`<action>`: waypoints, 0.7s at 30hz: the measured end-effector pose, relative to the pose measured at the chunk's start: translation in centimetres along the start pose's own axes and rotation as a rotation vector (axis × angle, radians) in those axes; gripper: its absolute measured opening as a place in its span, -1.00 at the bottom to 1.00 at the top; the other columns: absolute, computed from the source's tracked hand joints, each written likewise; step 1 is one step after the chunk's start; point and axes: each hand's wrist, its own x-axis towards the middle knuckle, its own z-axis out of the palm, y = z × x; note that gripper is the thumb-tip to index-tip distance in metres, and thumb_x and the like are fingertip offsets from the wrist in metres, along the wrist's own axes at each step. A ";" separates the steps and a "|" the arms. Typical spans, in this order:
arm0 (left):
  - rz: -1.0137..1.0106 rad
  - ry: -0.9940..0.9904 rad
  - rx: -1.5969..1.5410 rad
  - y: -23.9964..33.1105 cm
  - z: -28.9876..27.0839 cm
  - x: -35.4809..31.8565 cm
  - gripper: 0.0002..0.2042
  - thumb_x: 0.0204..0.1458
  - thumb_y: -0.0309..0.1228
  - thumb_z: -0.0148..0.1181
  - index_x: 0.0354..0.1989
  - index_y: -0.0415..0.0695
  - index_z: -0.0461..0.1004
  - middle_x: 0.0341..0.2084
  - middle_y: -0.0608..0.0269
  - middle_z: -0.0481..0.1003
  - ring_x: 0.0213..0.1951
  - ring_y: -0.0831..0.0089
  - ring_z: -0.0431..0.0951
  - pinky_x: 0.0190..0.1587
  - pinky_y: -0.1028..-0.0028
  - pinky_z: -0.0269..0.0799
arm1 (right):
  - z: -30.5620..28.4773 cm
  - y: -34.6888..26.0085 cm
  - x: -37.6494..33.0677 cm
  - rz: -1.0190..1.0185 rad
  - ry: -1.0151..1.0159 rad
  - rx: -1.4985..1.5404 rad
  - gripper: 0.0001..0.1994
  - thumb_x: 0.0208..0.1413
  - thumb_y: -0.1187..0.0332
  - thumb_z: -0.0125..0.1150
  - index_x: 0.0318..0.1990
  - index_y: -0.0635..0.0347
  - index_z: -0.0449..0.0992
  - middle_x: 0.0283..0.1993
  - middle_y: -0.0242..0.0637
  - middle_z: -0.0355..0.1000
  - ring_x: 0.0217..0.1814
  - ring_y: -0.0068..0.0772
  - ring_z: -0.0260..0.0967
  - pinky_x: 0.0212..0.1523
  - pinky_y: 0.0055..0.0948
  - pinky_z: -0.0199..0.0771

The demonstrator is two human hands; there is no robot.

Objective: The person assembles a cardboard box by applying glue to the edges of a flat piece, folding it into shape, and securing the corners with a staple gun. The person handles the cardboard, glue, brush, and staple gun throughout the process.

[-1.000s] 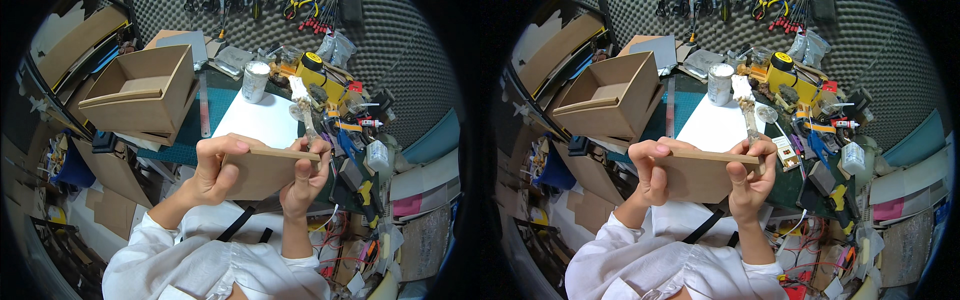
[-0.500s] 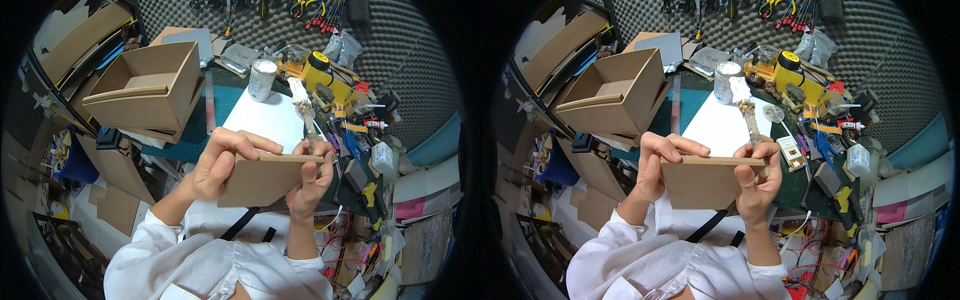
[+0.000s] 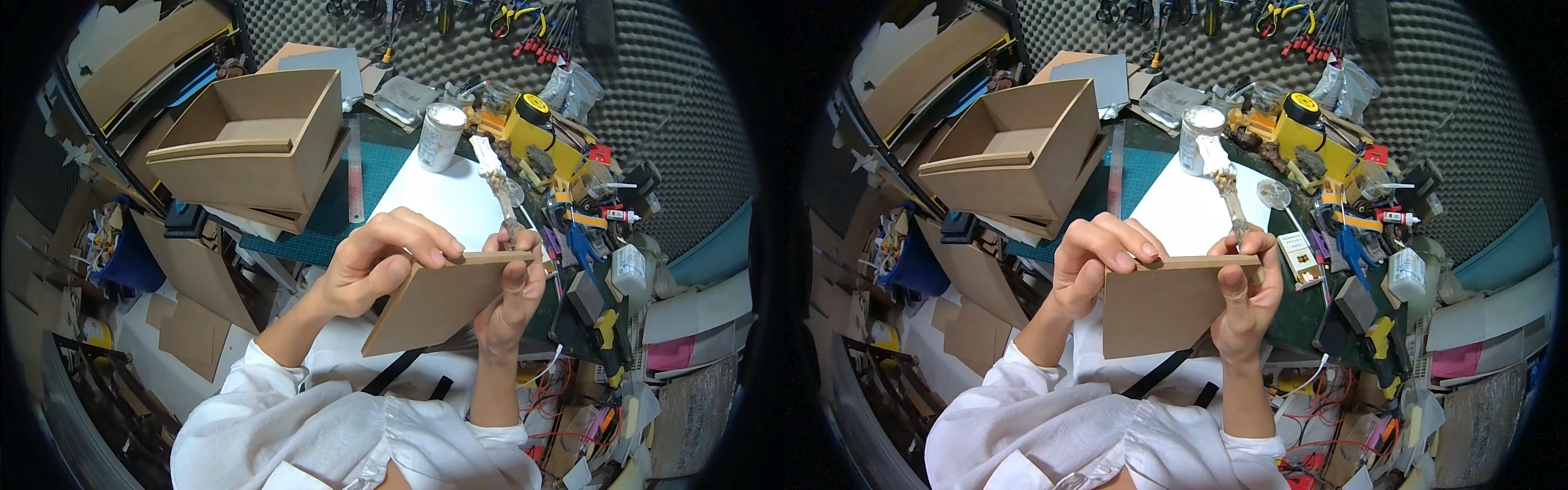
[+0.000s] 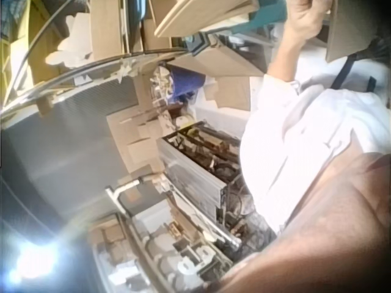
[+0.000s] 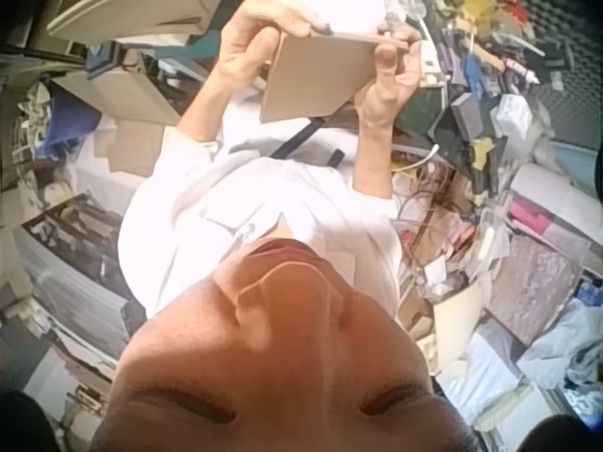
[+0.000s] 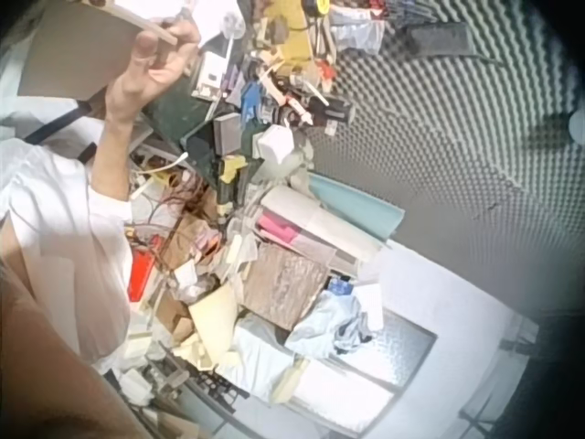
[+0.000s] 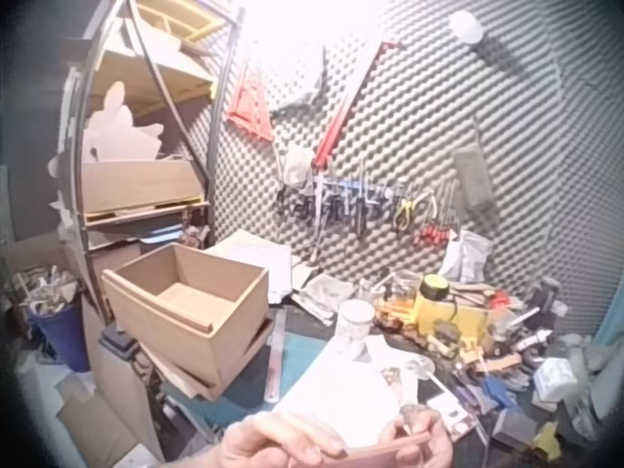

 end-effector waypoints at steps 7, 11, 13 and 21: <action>-0.063 0.000 0.004 0.8 0.0 -0.4 -0.67 0.24 -0.31 -0.03 0.06 -0.28 0.37 0.00 -0.06 0.44 0.07 0.24 0.45 0.07 0.30 0.38 | 0.2 -0.2 -0.1 -0.027 0.009 -0.034 -0.49 -0.02 0.11 0.45 -0.15 0.14 0.22 -0.13 -0.33 0.20 -0.21 -0.60 0.26 -0.14 -0.63 0.29; -0.341 0.071 0.187 3.4 2.5 0.1 -0.51 0.08 -0.31 0.24 0.13 -0.35 0.36 -0.04 -0.03 0.50 -0.03 0.30 0.53 -0.03 0.39 0.45 | 0.0 -0.4 -0.3 -0.096 -0.016 -0.113 -0.49 -0.02 0.10 0.44 -0.17 0.13 0.21 -0.13 -0.32 0.18 -0.22 -0.59 0.28 -0.16 -0.62 0.30; -0.519 0.029 0.335 4.0 2.5 -0.5 -0.59 0.04 -0.40 0.29 0.05 -0.34 0.45 -0.14 0.02 0.56 -0.16 0.36 0.59 -0.10 0.46 0.47 | 0.1 -0.3 -0.5 -0.117 -0.022 -0.144 -0.49 -0.03 0.10 0.45 -0.18 0.13 0.21 -0.13 -0.32 0.17 -0.22 -0.59 0.28 -0.18 -0.62 0.30; -0.364 0.039 0.568 4.1 1.3 -1.2 -0.64 -0.04 -0.55 0.29 0.00 -0.21 0.53 -0.15 0.14 0.60 -0.28 0.37 0.65 -0.22 0.50 0.54 | -0.5 -0.9 0.6 -0.332 0.105 -0.263 -0.80 0.24 0.33 0.13 -0.18 0.19 0.25 -0.22 -0.32 0.17 -0.36 -0.63 0.19 -0.34 -0.64 0.24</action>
